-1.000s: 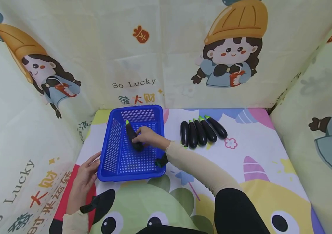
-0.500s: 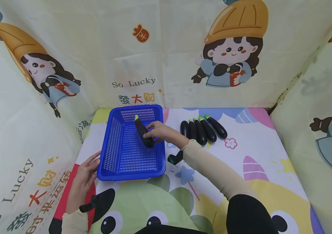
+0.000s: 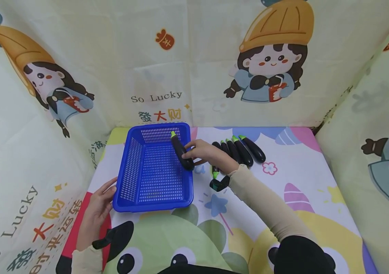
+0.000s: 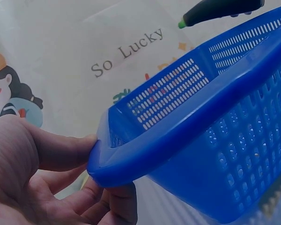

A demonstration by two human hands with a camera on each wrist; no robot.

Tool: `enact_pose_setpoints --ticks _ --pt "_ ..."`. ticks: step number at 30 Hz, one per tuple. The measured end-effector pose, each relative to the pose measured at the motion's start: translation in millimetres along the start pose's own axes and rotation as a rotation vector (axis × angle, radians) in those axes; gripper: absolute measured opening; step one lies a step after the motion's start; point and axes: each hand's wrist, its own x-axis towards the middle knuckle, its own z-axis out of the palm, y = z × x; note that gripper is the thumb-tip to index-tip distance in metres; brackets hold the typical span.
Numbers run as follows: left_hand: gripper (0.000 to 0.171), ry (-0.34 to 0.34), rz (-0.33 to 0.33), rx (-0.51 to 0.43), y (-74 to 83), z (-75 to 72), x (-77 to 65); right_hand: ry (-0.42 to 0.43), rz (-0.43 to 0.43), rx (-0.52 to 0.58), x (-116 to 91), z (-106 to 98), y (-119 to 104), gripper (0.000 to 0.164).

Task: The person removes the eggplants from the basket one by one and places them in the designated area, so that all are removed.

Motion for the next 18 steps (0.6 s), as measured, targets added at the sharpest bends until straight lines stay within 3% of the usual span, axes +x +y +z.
enact_pose_setpoints --ticks 18 --pt "0.055 -0.023 0.013 -0.026 0.8 -0.2 1.8 0.065 0.001 0.0 -22 -51 28 0.062"
